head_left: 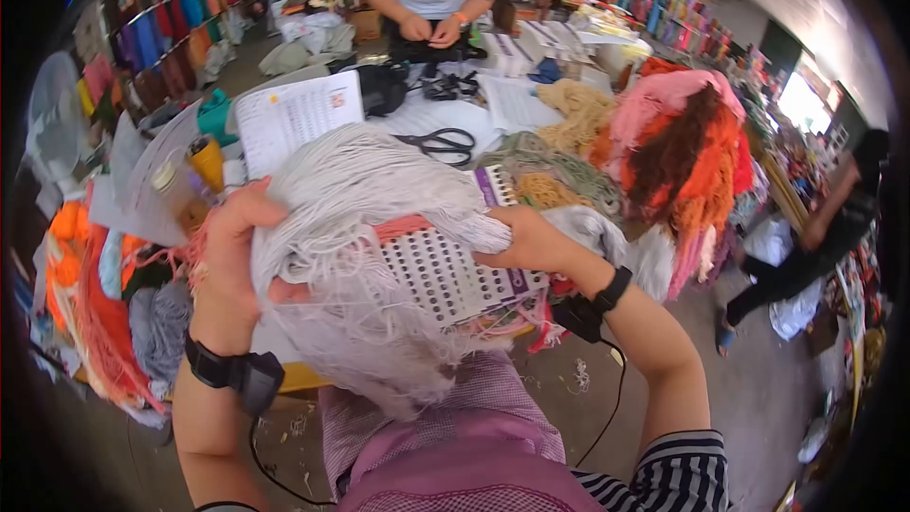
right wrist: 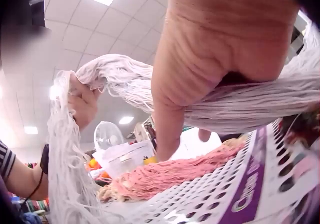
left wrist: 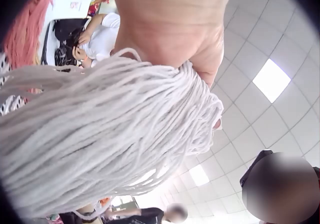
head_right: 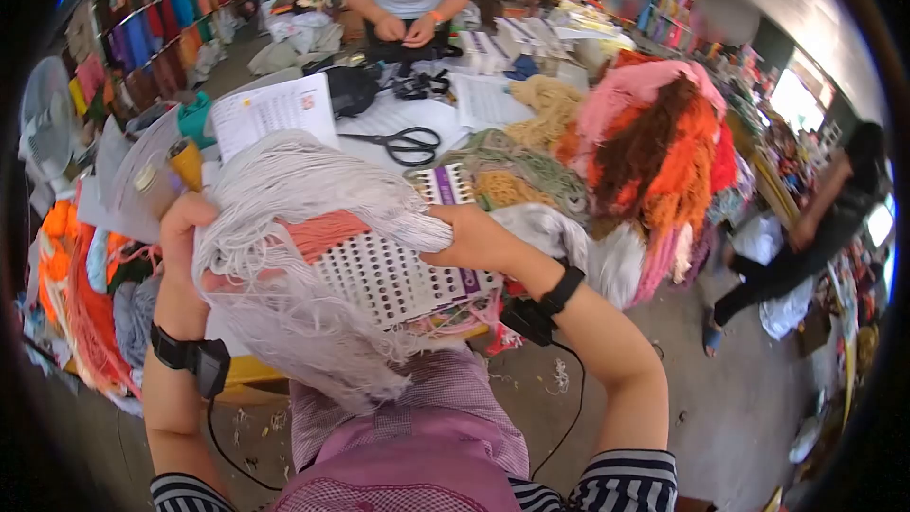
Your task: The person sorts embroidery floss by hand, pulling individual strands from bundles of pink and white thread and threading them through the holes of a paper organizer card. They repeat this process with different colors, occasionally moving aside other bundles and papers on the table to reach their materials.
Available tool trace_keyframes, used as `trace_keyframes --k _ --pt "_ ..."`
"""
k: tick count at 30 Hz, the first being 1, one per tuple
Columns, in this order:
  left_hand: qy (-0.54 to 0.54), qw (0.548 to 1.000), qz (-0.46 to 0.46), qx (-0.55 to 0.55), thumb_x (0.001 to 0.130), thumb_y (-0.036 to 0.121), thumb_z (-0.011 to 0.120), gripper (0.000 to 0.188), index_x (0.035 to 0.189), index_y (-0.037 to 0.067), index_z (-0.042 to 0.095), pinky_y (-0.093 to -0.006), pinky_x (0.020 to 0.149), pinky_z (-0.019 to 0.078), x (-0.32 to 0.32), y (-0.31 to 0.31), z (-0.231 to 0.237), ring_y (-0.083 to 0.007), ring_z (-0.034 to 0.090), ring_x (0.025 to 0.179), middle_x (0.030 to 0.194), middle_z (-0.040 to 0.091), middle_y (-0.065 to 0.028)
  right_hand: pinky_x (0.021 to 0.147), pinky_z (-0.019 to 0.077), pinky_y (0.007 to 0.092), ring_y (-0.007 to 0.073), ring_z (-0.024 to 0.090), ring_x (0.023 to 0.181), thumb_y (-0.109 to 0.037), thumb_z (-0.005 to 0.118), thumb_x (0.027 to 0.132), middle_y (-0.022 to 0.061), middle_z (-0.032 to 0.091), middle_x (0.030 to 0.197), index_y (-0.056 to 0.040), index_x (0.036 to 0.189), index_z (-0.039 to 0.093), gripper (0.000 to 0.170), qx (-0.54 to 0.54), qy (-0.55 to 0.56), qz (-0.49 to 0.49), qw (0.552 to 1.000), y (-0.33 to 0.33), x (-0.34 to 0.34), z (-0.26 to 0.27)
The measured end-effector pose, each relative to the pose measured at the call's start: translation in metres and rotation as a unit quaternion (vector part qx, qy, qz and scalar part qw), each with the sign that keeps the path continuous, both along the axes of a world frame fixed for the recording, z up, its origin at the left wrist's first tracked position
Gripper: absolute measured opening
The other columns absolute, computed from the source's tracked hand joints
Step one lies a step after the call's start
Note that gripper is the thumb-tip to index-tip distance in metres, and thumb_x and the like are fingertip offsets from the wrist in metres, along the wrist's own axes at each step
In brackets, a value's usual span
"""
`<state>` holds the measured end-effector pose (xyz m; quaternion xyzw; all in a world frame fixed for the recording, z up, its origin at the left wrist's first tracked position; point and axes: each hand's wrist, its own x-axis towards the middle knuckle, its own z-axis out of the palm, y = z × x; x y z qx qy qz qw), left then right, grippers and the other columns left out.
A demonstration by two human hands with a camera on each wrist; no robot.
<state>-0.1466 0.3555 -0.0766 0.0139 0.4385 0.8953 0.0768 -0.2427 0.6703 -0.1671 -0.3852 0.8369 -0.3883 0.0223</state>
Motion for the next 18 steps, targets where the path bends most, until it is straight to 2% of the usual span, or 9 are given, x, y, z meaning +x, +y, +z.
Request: trace_keyframes --k 3,4,7,9,11,12,14,16,18 --pt "-0.096 0.983 0.154 -0.008 0.078 0.016 0.047 0.043 0.11 -0.012 0.056 -0.0301 0.034 0.0479 0.016 -0.031 0.014 -0.021 0.061 0.047 0.079 0.067 -0.0191 0.069 0.0517 0.0283 0.0151 0.065 0.069 -0.011 0.072 0.078 0.0073 0.068 0.087 0.0021 0.11 0.059 0.037 -0.039 -0.239 0.027 0.97 -0.013 0.016 0.018" --pt "-0.053 0.999 0.005 0.001 0.082 0.014 0.048 0.037 0.107 -0.011 0.058 -0.0267 0.033 0.0471 0.019 -0.067 0.001 -0.02 0.062 0.047 0.08 0.067 -0.0202 0.061 0.0505 0.0263 0.0118 0.062 0.063 -0.006 0.067 0.081 0.0063 0.065 0.082 0.0028 0.112 0.057 0.034 -0.055 -0.281 0.038 0.957 -0.02 0.027 0.026" --pt "-0.065 0.982 0.12 -0.134 0.083 0.01 0.052 0.031 0.106 -0.009 0.059 -0.0237 0.029 0.0441 0.028 -0.112 -0.028 -0.0195 0.061 0.044 0.078 0.067 -0.019 0.055 0.0484 0.0248 0.0097 0.059 0.058 -0.013 0.065 0.085 0.0027 0.059 0.071 -0.0001 0.113 0.057 0.032 -0.048 -0.442 0.041 0.895 -0.04 0.055 0.042" --pt "-0.071 0.987 0.054 -0.132 0.086 0.011 0.056 0.028 0.108 -0.004 0.06 -0.0223 0.04 0.0473 0.039 -0.125 -0.039 -0.0145 0.062 0.054 0.082 0.067 -0.0142 0.05 0.0464 0.0239 0.0092 0.054 0.051 -0.014 0.064 0.086 0.0018 0.054 0.066 -0.0007 0.107 0.057 0.026 -0.062 -0.46 0.051 0.884 -0.055 0.066 0.045" --pt "0.137 0.816 0.237 -0.509 0.087 0.016 0.059 0.025 0.107 0.0 0.063 -0.0221 0.056 0.0482 0.039 -0.119 -0.063 -0.0096 0.06 0.069 0.083 0.065 -0.0055 0.047 0.0458 0.0258 0.0097 0.052 0.047 -0.016 0.063 0.086 0.0016 0.053 0.064 -0.001 0.1 0.056 0.022 -0.089 -0.509 0.057 0.854 -0.064 0.067 0.041" --pt "0.08 0.772 0.244 -0.582 0.087 0.019 0.063 0.023 0.103 0.003 0.064 -0.0254 0.068 0.0469 0.052 -0.107 -0.056 -0.0078 0.056 0.078 0.084 0.061 0.0008 0.045 0.0454 0.0268 0.0103 0.05 0.045 -0.019 0.063 0.087 0.0016 0.051 0.061 -0.0022 0.096 0.054 0.021 -0.09 -0.502 0.06 0.858 -0.07 0.068 0.042" --pt "0.162 0.827 0.139 -0.52 0.085 0.019 0.063 0.018 0.094 0.003 0.063 -0.0281 0.063 0.0476 0.059 -0.087 -0.074 -0.014 0.058 0.071 0.079 0.061 -0.0024 0.045 0.0452 0.027 0.0104 0.049 0.044 -0.02 0.063 0.087 0.002 0.051 0.061 -0.0019 0.096 0.054 0.023 -0.106 -0.513 0.06 0.85 -0.078 0.07 0.039" --pt "0.17 0.703 0.062 -0.687 0.083 0.025 0.066 0.021 0.083 0.004 0.061 -0.033 0.061 0.0479 0.09 -0.023 -0.06 -0.02 0.06 0.069 0.079 0.062 -0.0093 0.044 0.0443 0.0273 0.0106 0.046 0.042 -0.023 0.062 0.089 0.003 0.05 0.058 -0.0015 0.097 0.054 0.024 -0.126 -0.528 0.051 0.838 -0.089 0.075 0.038" --pt "0.324 0.496 0.142 -0.793 0.08 0.035 0.07 0.031 0.074 0.006 0.059 -0.0365 0.058 0.0473 0.099 0.0 -0.077 -0.0254 0.06 0.067 0.076 0.061 -0.013 0.043 0.044 0.0273 0.0106 0.046 0.042 -0.024 0.062 0.089 0.0032 0.051 0.059 -0.0014 0.098 0.054 0.025 -0.138 -0.541 0.059 0.828 -0.098 0.085 0.043"
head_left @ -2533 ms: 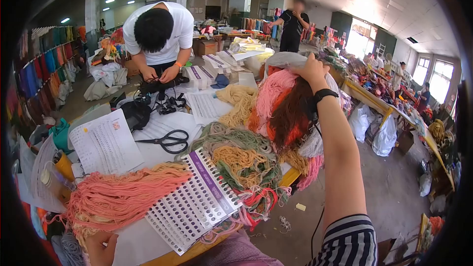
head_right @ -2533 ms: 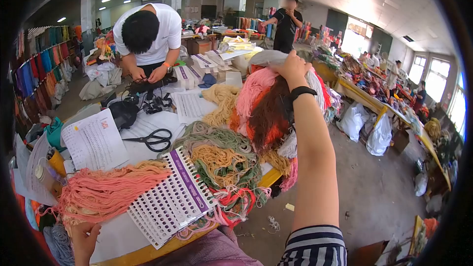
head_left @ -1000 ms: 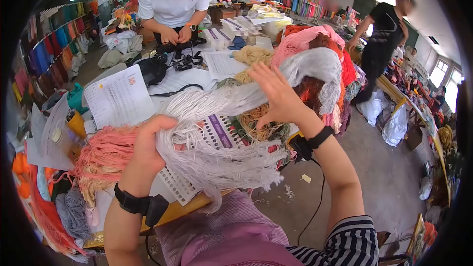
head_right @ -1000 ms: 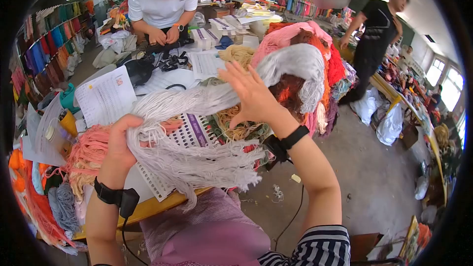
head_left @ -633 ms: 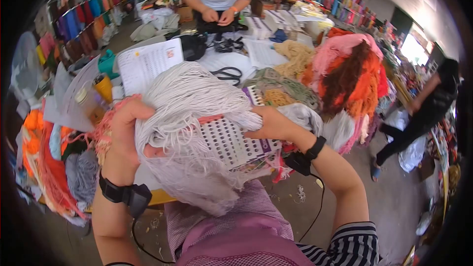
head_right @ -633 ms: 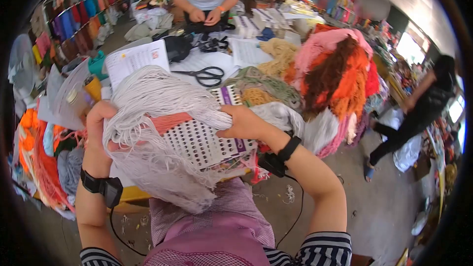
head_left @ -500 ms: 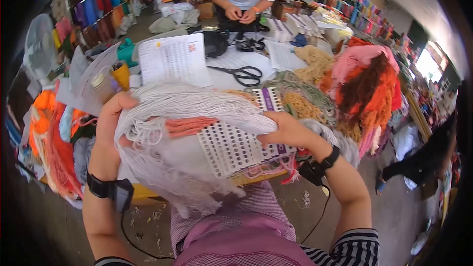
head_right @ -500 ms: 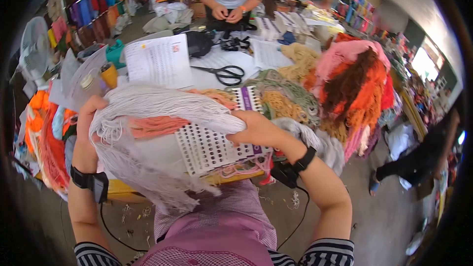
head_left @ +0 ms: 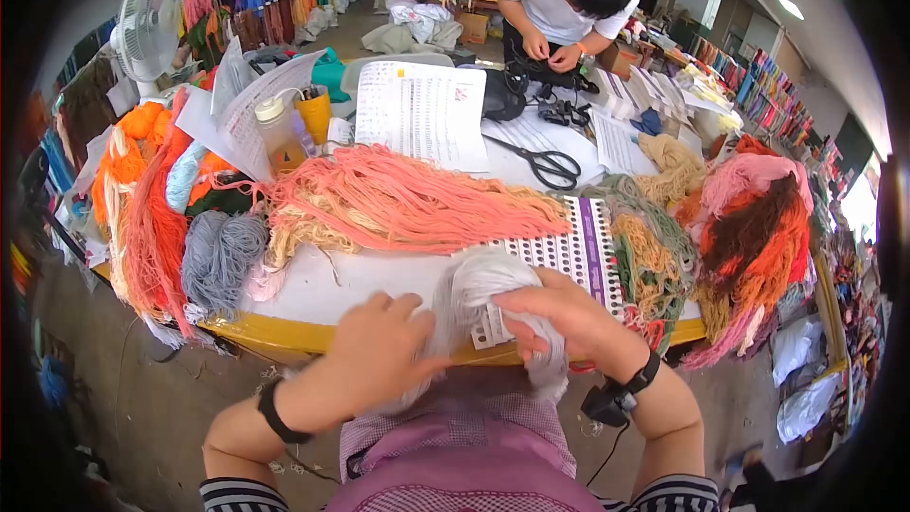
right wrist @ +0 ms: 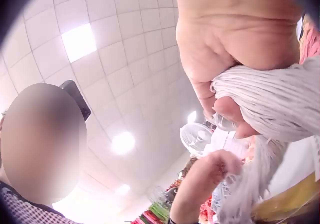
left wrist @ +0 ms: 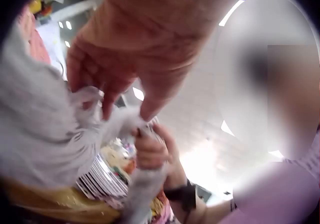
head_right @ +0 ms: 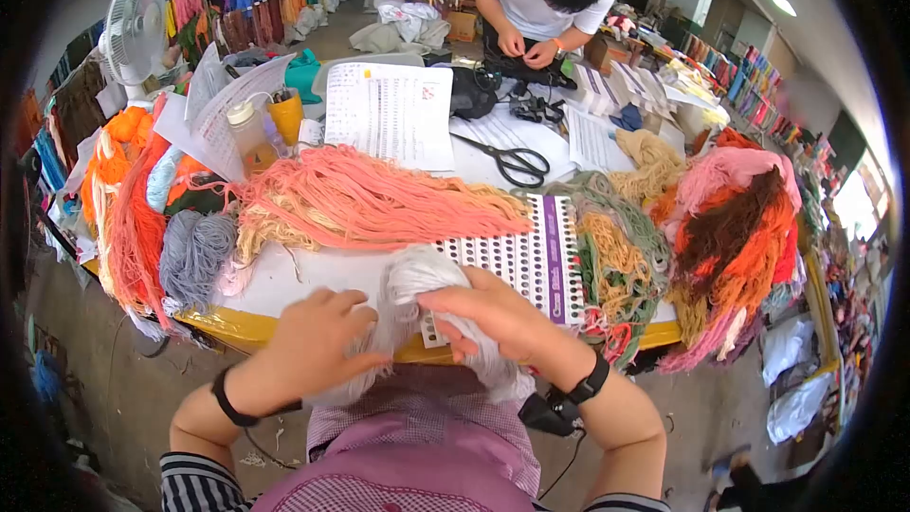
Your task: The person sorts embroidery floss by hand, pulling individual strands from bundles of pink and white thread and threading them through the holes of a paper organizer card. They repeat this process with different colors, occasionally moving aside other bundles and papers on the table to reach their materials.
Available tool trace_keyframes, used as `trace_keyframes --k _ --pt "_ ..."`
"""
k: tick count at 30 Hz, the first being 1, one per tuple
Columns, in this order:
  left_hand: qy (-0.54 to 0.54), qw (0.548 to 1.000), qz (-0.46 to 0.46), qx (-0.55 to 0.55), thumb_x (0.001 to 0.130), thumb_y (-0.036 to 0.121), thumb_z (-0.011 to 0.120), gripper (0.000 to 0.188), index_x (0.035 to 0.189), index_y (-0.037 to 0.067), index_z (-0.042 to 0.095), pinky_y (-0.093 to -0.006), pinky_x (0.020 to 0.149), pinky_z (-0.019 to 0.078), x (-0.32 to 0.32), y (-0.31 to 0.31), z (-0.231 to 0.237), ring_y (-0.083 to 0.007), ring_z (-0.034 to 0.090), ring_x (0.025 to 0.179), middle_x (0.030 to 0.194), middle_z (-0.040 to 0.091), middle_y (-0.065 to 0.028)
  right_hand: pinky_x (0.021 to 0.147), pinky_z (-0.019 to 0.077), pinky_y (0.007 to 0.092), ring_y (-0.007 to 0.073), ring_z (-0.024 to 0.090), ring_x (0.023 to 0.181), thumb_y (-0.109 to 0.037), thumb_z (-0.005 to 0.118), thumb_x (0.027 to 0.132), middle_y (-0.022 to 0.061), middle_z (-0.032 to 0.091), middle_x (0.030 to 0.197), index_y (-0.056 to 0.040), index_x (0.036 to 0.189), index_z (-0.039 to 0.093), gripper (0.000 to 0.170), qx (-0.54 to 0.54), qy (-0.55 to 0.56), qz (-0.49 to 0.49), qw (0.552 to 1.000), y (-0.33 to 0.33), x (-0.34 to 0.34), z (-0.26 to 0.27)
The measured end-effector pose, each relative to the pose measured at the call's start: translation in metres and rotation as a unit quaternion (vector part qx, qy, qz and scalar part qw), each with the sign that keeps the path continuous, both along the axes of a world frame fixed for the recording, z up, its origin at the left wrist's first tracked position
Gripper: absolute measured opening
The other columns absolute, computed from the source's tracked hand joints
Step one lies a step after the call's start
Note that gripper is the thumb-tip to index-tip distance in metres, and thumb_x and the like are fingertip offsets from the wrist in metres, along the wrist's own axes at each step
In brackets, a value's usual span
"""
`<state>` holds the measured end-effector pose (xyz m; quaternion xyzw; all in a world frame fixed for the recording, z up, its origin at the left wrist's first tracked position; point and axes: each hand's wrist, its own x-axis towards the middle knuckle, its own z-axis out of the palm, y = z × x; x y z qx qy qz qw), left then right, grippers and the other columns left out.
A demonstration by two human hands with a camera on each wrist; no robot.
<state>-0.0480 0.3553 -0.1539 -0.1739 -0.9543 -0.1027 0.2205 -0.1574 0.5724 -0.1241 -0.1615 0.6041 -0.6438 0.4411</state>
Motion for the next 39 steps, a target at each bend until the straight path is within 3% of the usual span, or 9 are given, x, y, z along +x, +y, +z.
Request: trace_keyframes --k 4,6,10,13,16,23,28,34,39 --pt "-0.227 0.973 0.037 -0.011 0.079 0.046 0.072 0.039 0.08 0.008 0.061 -0.0331 0.06 0.0474 0.003 0.019 0.037 -0.0234 0.059 0.069 0.081 0.061 -0.0083 0.045 0.0444 0.0269 0.0092 0.048 0.044 -0.027 0.062 0.09 0.0033 0.053 0.063 -0.0013 0.102 0.055 0.029 0.003 0.005 0.012 1.0 -0.009 0.016 0.008" --pt "-0.55 0.818 -0.17 0.019 0.076 0.048 0.073 0.045 0.088 0.005 0.062 -0.0362 0.068 0.0492 -0.017 0.024 0.043 -0.0257 0.062 0.085 0.091 0.064 -0.0101 0.048 0.047 0.0293 0.0109 0.054 0.05 -0.032 0.064 0.09 0.0046 0.058 0.068 -0.0018 0.104 0.054 0.035 0.042 0.081 0.047 0.995 -0.014 0.019 0.01" --pt "-0.526 0.799 -0.187 0.222 0.073 0.056 0.074 0.073 0.123 0.005 0.056 -0.0326 0.088 0.0465 -0.029 0.021 0.011 -0.0204 0.057 0.111 0.122 0.058 -0.0143 0.067 0.052 0.038 0.0343 0.066 0.075 -0.035 0.07 0.084 0.0183 0.066 0.085 0.0026 0.111 0.052 0.049 0.012 0.467 -0.03 0.884 -0.021 0.03 -0.01" --pt "-0.335 0.538 -0.18 0.752 0.08 0.063 0.063 0.085 0.136 0.003 0.043 -0.0372 0.103 0.0414 -0.035 0.02 -0.001 -0.0236 0.047 0.124 0.136 0.049 -0.0124 0.076 0.0505 0.0349 0.0261 0.064 0.085 -0.028 0.078 0.078 0.0151 0.063 0.094 0.0022 0.123 0.047 0.062 0.134 0.476 -0.055 0.868 -0.026 0.039 -0.012" --pt "-0.235 0.404 -0.148 0.872 0.092 0.058 0.047 0.072 0.139 0.004 0.04 -0.0431 0.103 0.0425 -0.045 0.016 0.004 -0.0258 0.047 0.124 0.134 0.05 -0.0134 0.082 0.048 0.0372 0.0307 0.062 0.093 -0.031 0.078 0.077 0.0176 0.061 0.101 0.0013 0.124 0.046 0.065 0.032 0.49 -0.043 0.87 -0.035 0.039 -0.039" --pt "-0.237 0.48 -0.152 0.831 0.099 0.036 0.047 0.061 0.145 0.001 0.029 -0.0366 0.096 0.0469 -0.046 0.02 -0.004 -0.023 0.056 0.115 0.124 0.058 -0.014 0.078 0.0464 0.0262 0.0097 0.056 0.084 -0.012 0.063 0.091 0.002 0.057 0.087 -0.0007 0.104 0.053 0.02 -0.082 0.22 -0.128 0.964 -0.037 0.017 -0.063" --pt "-0.379 0.674 -0.173 0.61 0.09 0.037 0.062 0.079 0.148 0.002 0.022 -0.0398 0.112 0.0298 -0.045 0.014 -0.018 -0.0233 0.034 0.137 0.153 0.028 -0.0142 0.078 0.0427 0.0232 0.0081 0.05 0.079 0.0 0.064 0.087 -0.0006 0.051 0.084 -0.0049 0.091 0.049 0.016 -0.143 0.239 -0.176 0.944 -0.036 0.005 -0.073" --pt "-0.339 0.538 -0.137 0.76 0.096 0.027 0.056 0.058 0.143 0.0 0.035 -0.0379 0.107 0.0368 -0.059 0.021 -0.013 -0.021 0.041 0.131 0.148 0.036 -0.0124 0.086 0.0424 0.0247 0.0117 0.054 0.093 -0.003 0.065 0.087 0.0028 0.057 0.096 -0.0025 0.097 0.054 0.015 -0.18 0.199 -0.188 0.945 -0.022 -0.005 -0.061" --pt "-0.314 0.668 -0.16 0.655 0.097 0.02 0.054 0.048 0.139 -0.001 0.042 -0.0375 0.107 0.0362 -0.066 0.022 -0.016 -0.019 0.039 0.132 0.146 0.039 -0.0126 0.086 0.0439 0.0257 0.0111 0.056 0.094 -0.006 0.064 0.089 0.0046 0.063 0.101 0.0001 0.101 0.063 0.013 -0.106 0.209 -0.198 0.952 -0.018 -0.013 -0.062"
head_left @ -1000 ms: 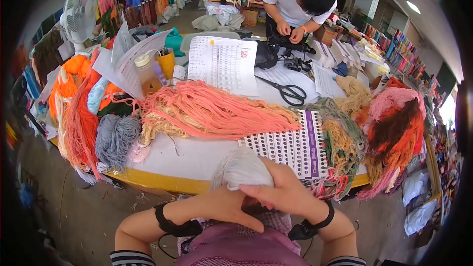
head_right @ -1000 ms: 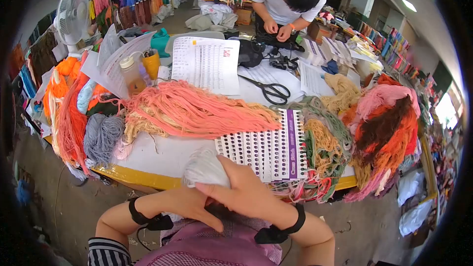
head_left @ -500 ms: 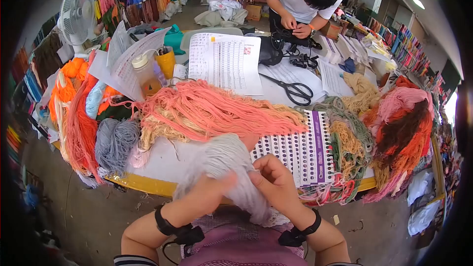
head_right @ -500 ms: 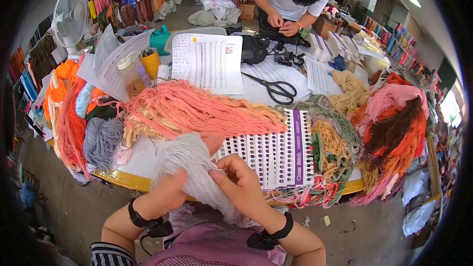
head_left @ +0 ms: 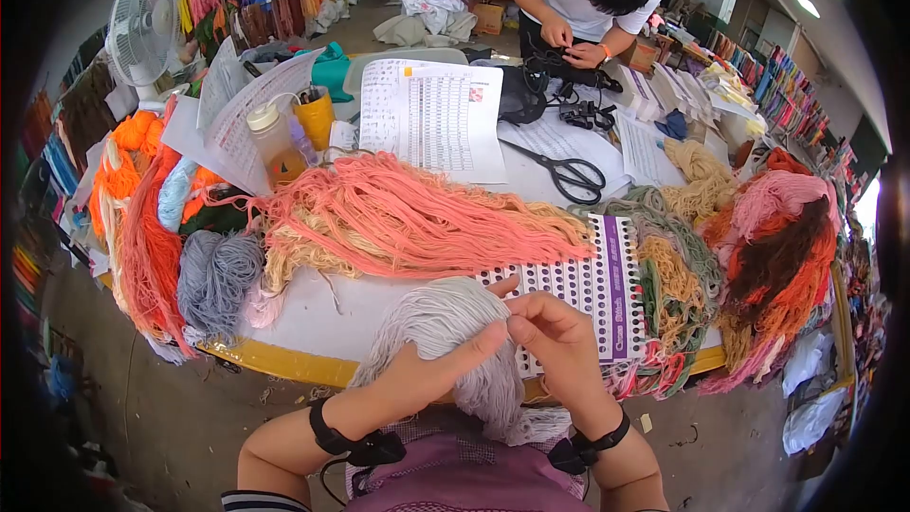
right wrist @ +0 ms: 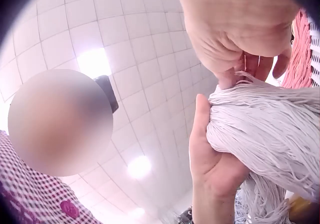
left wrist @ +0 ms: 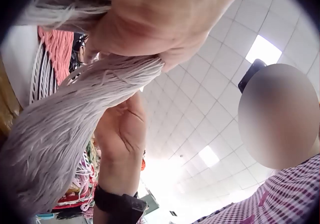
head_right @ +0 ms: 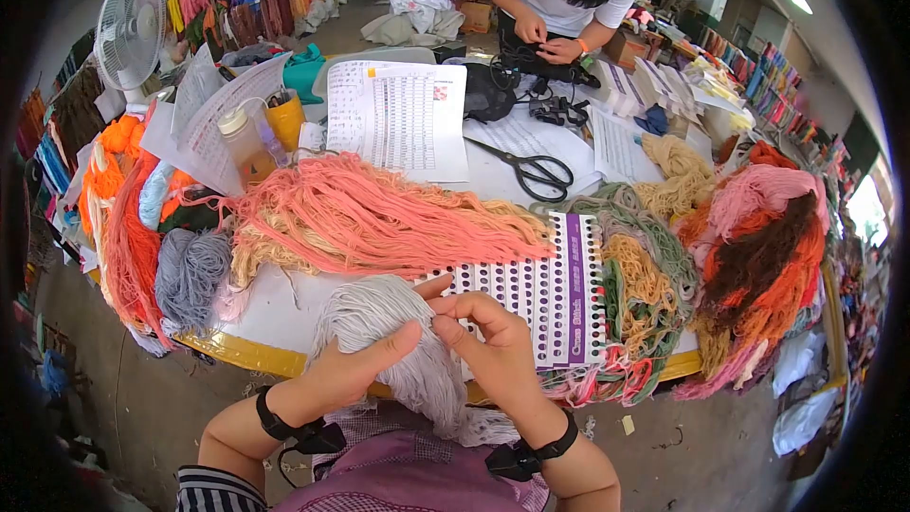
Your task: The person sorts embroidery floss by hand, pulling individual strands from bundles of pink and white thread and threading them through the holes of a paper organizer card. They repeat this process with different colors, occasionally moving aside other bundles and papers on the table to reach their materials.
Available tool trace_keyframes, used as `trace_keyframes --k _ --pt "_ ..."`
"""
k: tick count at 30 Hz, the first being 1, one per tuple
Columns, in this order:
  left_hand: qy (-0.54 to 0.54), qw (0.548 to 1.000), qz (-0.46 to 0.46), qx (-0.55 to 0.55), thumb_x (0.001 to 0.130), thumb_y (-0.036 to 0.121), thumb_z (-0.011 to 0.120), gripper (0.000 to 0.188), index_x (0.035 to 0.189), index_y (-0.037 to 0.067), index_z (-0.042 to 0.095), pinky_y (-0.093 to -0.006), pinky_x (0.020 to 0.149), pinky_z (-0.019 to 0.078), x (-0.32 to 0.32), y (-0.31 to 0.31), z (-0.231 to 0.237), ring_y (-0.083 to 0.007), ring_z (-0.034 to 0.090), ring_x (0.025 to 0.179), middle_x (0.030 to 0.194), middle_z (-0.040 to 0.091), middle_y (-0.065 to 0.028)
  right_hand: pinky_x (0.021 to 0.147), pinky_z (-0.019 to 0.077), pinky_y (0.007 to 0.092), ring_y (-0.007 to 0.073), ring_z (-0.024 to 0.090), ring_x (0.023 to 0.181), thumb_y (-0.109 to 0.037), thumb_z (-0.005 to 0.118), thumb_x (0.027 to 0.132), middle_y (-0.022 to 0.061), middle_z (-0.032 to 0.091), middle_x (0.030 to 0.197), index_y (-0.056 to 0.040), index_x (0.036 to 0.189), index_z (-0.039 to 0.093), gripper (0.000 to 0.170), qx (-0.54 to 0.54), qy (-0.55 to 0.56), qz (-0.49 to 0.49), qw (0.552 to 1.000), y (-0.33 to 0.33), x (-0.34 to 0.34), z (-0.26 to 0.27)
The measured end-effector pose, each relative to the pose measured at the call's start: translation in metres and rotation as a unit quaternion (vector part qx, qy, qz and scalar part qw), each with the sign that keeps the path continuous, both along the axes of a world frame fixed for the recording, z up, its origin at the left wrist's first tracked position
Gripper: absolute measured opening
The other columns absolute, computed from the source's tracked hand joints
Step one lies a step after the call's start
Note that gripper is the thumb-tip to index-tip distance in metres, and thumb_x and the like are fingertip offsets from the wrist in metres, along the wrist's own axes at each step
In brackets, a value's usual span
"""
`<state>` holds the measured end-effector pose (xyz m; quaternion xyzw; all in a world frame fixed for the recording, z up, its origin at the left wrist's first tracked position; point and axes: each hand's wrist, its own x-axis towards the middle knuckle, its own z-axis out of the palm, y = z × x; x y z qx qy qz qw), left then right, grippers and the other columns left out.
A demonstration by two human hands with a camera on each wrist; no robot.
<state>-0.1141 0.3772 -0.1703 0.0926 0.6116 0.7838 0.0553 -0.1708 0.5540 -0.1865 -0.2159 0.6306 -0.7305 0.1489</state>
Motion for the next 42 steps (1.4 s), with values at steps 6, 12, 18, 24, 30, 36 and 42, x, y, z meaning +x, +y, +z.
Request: trace_keyframes --k 6,12,18,24,30,36,42 --pt "-0.031 0.998 0.051 0.003 0.094 0.011 0.057 0.036 0.128 -0.001 0.054 -0.036 0.103 0.0404 0.0 0.002 0.003 -0.0187 0.05 0.121 0.133 0.054 -0.0124 0.081 0.0453 0.025 0.0091 0.057 0.092 -0.003 0.064 0.088 0.0048 0.066 0.101 0.0004 0.1 0.066 0.013 -0.054 -0.057 0.017 0.997 0.005 -0.003 0.0" --pt "0.148 0.966 0.062 -0.202 0.093 0.003 0.054 0.025 0.117 -0.002 0.062 -0.0317 0.096 0.0463 -0.005 -0.013 -0.025 -0.0141 0.058 0.11 0.126 0.059 -0.0112 0.078 0.046 0.0244 0.0089 0.06 0.087 -0.004 0.064 0.088 0.0049 0.068 0.095 0.0006 0.096 0.067 0.01 -0.025 -0.086 -0.004 0.996 0.008 -0.007 -0.002" --pt "-0.118 0.986 0.082 0.086 0.092 0.006 0.057 0.024 0.114 -0.002 0.064 -0.0312 0.093 0.0478 -0.011 0.002 -0.008 -0.0169 0.062 0.104 0.115 0.065 -0.0122 0.078 0.0467 0.0237 0.0088 0.06 0.083 -0.009 0.061 0.093 0.0047 0.068 0.089 0.002 0.096 0.067 0.013 -0.055 -0.064 0.016 0.996 0.011 -0.007 -0.001" --pt "-0.078 0.987 0.085 0.116 0.09 0.009 0.061 0.026 0.113 -0.003 0.065 -0.032 0.092 0.0485 -0.012 0.011 -0.008 -0.0177 0.062 0.103 0.115 0.065 -0.0125 0.08 0.0452 0.0239 0.0078 0.057 0.084 -0.014 0.055 0.097 0.0033 0.066 0.089 0.0016 0.097 0.065 0.018 -0.068 -0.037 0.006 0.997 0.017 -0.007 -0.005" --pt "-0.093 0.98 0.092 0.147 0.091 0.012 0.059 0.027 0.113 -0.003 0.065 -0.0329 0.095 0.0468 -0.008 0.017 0.002 -0.0182 0.06 0.108 0.118 0.064 -0.0127 0.081 0.0453 0.0248 0.0079 0.057 0.086 -0.013 0.058 0.095 0.0032 0.066 0.09 0.0017 0.098 0.065 0.016 -0.059 -0.063 0.015 0.996 0.017 0.001 0.004" --pt "-0.094 0.985 0.081 0.123 0.095 0.02 0.055 0.035 0.12 -0.003 0.06 -0.0327 0.094 0.0465 -0.003 0.018 0.003 -0.0179 0.059 0.109 0.119 0.063 -0.0109 0.081 0.0462 0.0239 0.0088 0.06 0.087 -0.009 0.067 0.088 0.0047 0.068 0.093 0.001 0.102 0.068 0.017 -0.004 -0.03 0.025 0.999 0.022 0.007 0.01" --pt "-0.124 0.978 0.049 0.161 0.099 0.027 0.05 0.04 0.123 -0.003 0.057 -0.0333 0.093 0.048 0.002 0.016 0.01 -0.0179 0.059 0.108 0.12 0.062 -0.0112 0.077 0.0462 0.0237 0.0083 0.059 0.083 -0.008 0.064 0.09 0.0032 0.067 0.09 0.0017 0.102 0.066 0.016 -0.038 -0.038 0.032 0.998 0.026 0.01 0.012"
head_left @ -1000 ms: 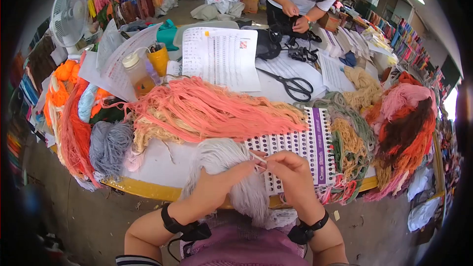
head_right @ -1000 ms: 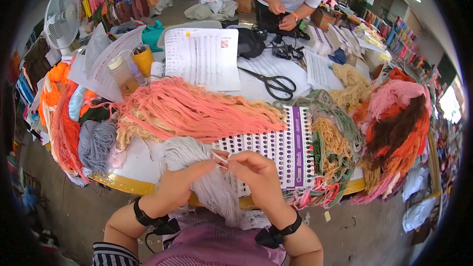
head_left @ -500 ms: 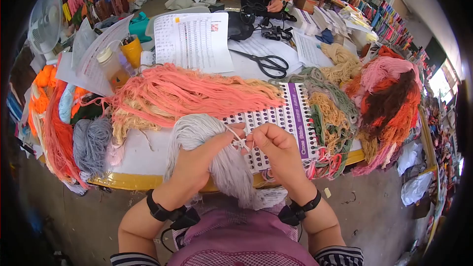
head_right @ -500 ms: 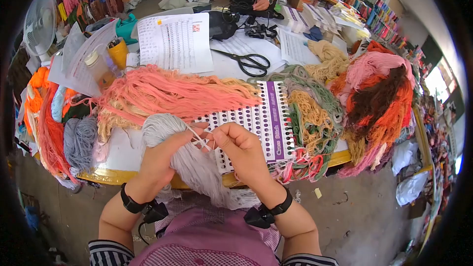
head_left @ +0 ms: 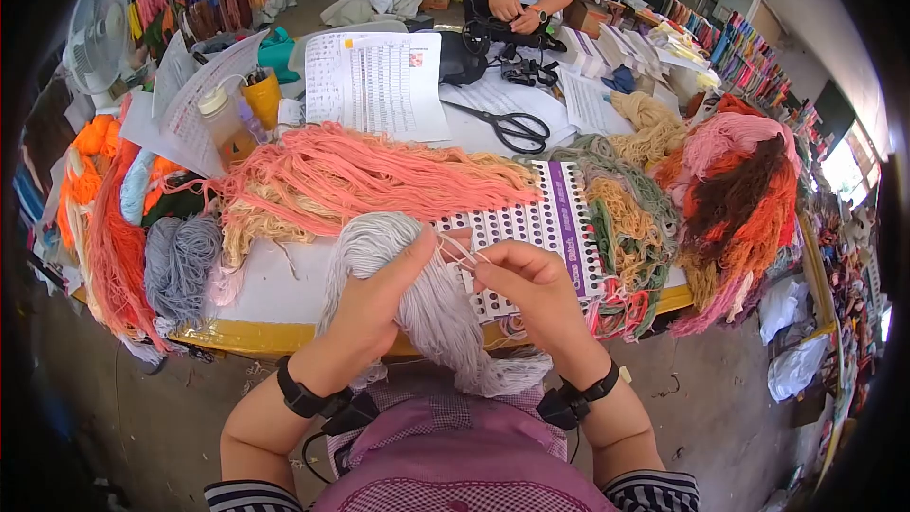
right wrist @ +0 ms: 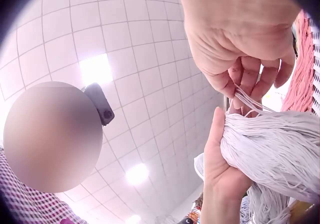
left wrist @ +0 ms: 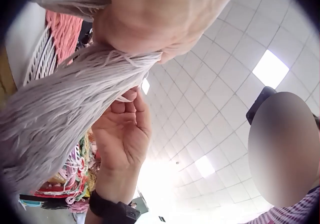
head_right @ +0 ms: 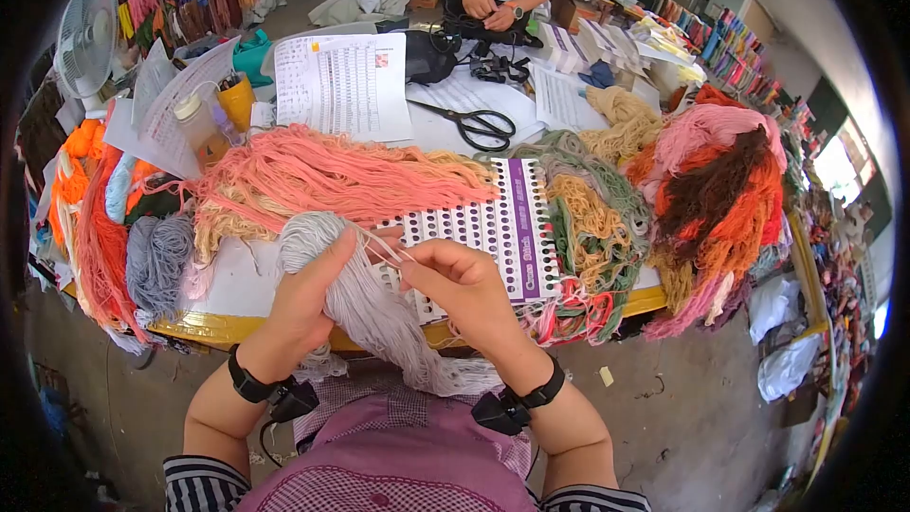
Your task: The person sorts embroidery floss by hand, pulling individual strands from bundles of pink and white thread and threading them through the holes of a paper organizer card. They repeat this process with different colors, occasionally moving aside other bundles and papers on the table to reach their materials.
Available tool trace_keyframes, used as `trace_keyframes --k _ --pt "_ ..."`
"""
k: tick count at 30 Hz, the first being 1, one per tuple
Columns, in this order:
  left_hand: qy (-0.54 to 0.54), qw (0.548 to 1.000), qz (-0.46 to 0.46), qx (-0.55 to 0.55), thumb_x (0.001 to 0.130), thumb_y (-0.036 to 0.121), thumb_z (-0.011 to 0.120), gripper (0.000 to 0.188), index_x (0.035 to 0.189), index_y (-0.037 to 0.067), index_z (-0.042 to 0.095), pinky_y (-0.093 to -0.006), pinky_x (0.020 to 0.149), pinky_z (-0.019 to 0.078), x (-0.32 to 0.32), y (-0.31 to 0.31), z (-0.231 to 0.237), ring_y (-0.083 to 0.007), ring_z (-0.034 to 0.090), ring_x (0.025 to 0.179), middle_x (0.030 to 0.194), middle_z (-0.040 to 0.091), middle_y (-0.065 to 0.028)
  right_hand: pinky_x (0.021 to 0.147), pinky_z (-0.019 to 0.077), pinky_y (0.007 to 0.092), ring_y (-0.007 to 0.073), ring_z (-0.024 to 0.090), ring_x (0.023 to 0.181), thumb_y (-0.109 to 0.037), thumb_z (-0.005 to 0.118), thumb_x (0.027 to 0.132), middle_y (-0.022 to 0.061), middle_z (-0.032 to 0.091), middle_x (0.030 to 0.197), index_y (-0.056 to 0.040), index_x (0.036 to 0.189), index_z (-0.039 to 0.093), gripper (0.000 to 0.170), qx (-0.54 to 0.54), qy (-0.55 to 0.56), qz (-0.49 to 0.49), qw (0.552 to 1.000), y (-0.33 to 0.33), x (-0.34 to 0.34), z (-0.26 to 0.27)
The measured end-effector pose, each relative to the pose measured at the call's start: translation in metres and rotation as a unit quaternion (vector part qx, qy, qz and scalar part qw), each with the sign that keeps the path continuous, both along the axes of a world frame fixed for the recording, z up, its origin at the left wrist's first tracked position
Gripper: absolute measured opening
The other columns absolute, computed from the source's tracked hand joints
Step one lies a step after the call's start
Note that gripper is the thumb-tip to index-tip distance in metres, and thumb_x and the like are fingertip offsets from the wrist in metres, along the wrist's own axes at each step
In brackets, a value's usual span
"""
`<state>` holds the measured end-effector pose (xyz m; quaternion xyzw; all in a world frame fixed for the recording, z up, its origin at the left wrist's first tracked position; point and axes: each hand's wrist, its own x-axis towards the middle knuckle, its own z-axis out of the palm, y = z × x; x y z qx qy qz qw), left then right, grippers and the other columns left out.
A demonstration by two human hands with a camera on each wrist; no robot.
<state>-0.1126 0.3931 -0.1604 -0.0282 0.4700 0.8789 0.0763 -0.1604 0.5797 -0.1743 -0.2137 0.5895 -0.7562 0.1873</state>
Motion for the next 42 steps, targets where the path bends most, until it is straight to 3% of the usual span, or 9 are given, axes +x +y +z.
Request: trace_keyframes --k 7,16,21,25,27,33,39,41,42 --pt "0.065 0.997 0.008 -0.039 0.099 0.029 0.049 0.039 0.121 -0.003 0.058 -0.0336 0.094 0.0469 0.003 0.004 -0.006 -0.0181 0.059 0.109 0.119 0.062 -0.0111 0.076 0.0466 0.024 0.0098 0.06 0.082 -0.008 0.062 0.091 0.0041 0.067 0.087 0.0013 0.101 0.066 0.014 -0.019 0.007 0.008 1.0 0.001 -0.002 0.001" --pt "0.055 0.997 0.048 -0.024 0.091 0.012 0.062 0.027 0.114 -0.003 0.064 -0.0331 0.096 0.0452 0.005 0.005 -0.004 -0.0167 0.06 0.107 0.116 0.065 -0.0109 0.077 0.0512 0.0283 0.0159 0.066 0.081 -0.006 0.058 0.093 0.0101 0.069 0.086 0.0034 0.1 0.066 0.015 0.011 0.042 -0.005 0.999 0.002 0.006 0.01" --pt "0.068 0.994 0.056 -0.061 0.087 0.01 0.066 0.027 0.112 0.0 0.065 -0.0298 0.083 0.0504 0.009 0.009 0.002 -0.0148 0.063 0.094 0.105 0.067 -0.008 0.079 0.0528 0.0305 0.0186 0.067 0.082 -0.004 0.057 0.092 0.0134 0.07 0.088 0.0052 0.1 0.067 0.016 0.013 0.039 -0.011 0.999 0.003 0.01 0.011" --pt "0.071 0.994 0.06 -0.05 0.087 0.01 0.066 0.024 0.109 0.001 0.066 -0.0293 0.083 0.0504 0.007 0.011 0.001 -0.0144 0.063 0.093 0.104 0.067 -0.0078 0.079 0.0526 0.0275 0.015 0.067 0.086 -0.007 0.059 0.092 0.0112 0.071 0.093 0.0041 0.101 0.067 0.017 0.022 0.047 0.0 0.999 0.007 0.008 0.009" --pt "0.072 0.996 0.047 -0.037 0.087 0.008 0.067 0.026 0.111 -0.002 0.065 -0.03 0.09 0.0487 0.006 0.01 0.0 -0.0151 0.063 0.097 0.108 0.067 -0.0085 0.078 0.0527 0.0274 0.0147 0.067 0.086 -0.007 0.059 0.092 0.0111 0.071 0.092 0.0039 0.101 0.068 0.016 0.016 0.05 -0.002 0.999 0.008 0.008 0.01" --pt "0.047 0.996 0.055 -0.055 0.09 0.016 0.064 0.025 0.109 0.0 0.065 -0.031 0.085 0.05 0.006 0.011 0.0 -0.0155 0.063 0.095 0.105 0.067 -0.0085 0.076 0.0522 0.0262 0.012 0.066 0.083 -0.008 0.06 0.092 0.0077 0.07 0.086 0.0026 0.099 0.068 0.015 0.02 0.051 -0.006 0.998 0.008 0.008 0.012" --pt "0.047 0.997 0.04 -0.043 0.095 0.023 0.058 0.034 0.118 -0.001 0.061 -0.0329 0.091 0.0475 0.003 0.009 -0.006 -0.0171 0.06 0.103 0.111 0.065 -0.0104 0.065 0.0421 0.0205 0.005 0.053 0.069 -0.016 0.062 0.092 -0.0002 0.063 0.077 -0.0015 0.095 0.069 0.016 0.046 0.018 0.005 0.999 0.009 0.0 0.016" --pt "0.053 0.998 0.025 -0.032 0.096 0.024 0.057 0.034 0.118 -0.002 0.062 -0.032 0.091 0.046 0.004 0.012 -0.001 -0.0157 0.059 0.102 0.112 0.065 -0.0091 0.064 0.0392 0.0195 0.0037 0.05 0.068 -0.019 0.062 0.092 -0.0021 0.063 0.08 -0.0024 0.095 0.069 0.018 -0.113 -0.083 -0.037 0.989 0.007 -0.006 0.01" --pt "0.056 0.998 0.016 -0.021 0.096 0.024 0.057 0.035 0.118 -0.003 0.063 -0.0312 0.091 0.0444 0.004 0.013 0.0 -0.0143 0.058 0.1 0.112 0.065 -0.0079 0.064 0.0392 0.0195 0.0037 0.05 0.068 -0.019 0.062 0.092 -0.0021 0.063 0.08 -0.0024 0.095 0.069 0.018 -0.115 -0.081 -0.043 0.989 0.005 -0.005 0.01"
